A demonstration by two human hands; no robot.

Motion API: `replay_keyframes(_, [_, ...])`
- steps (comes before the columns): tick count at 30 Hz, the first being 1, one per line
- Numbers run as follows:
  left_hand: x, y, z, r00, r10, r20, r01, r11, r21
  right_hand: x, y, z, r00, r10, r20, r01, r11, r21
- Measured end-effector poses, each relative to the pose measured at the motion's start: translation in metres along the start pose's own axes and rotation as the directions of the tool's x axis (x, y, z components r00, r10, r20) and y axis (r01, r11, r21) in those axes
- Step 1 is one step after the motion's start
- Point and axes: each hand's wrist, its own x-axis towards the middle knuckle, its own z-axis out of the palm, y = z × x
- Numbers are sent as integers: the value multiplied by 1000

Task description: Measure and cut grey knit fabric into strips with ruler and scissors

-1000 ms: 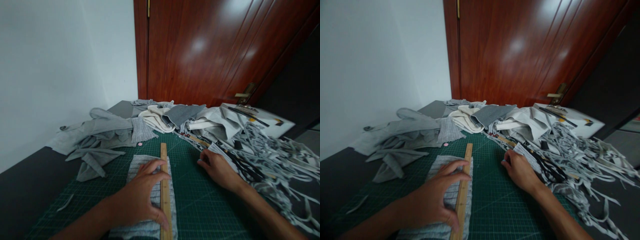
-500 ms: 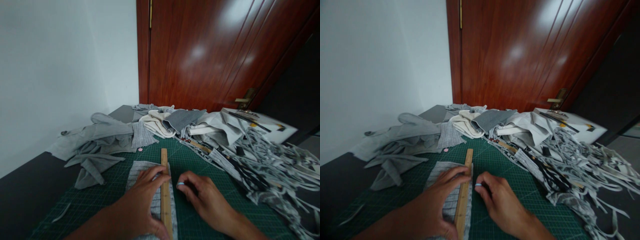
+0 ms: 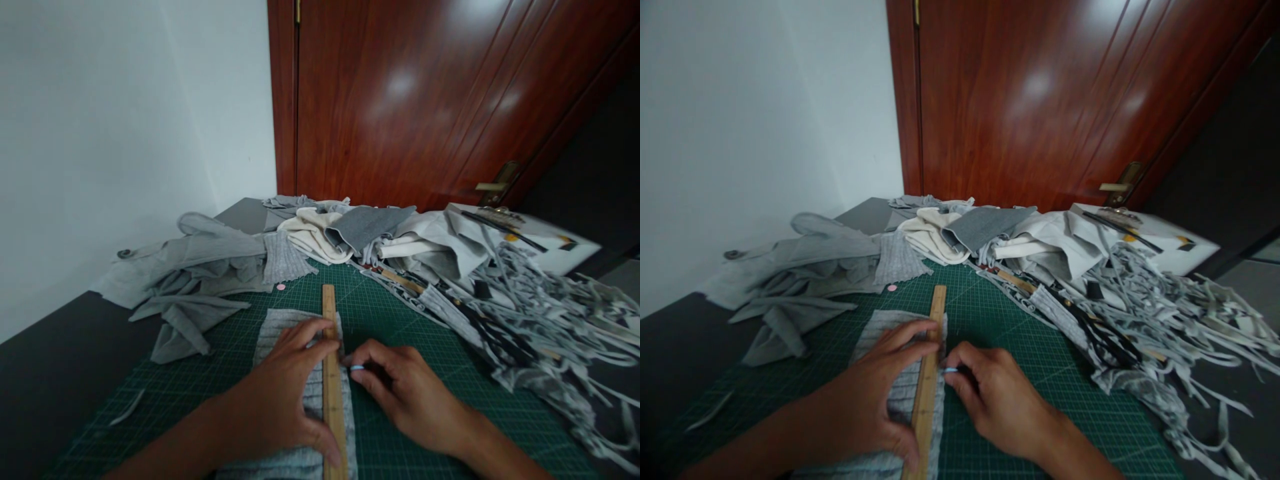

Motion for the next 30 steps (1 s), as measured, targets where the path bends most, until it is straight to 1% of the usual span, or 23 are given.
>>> replay_keyframes(5, [-1,3,0,999,-24,30,24,1000,2,0,-1,1,1000,6,2,-6,1000,9])
replay_keyframes(18, [-3,6,-1,999,-21,29,21,1000,-12,-1,-4,1,999,37,13,-37,999,-7])
replay_keyframes(24, [-4,8,-3,998,-37,60,36,999,15,1,-6,1,1000,28,7,-28,1000,-10])
replay_keyframes(30, [-4,6,-2,1000,-7,29,8,999,-33,0,-6,1,1000,21,4,-21,1000,-3])
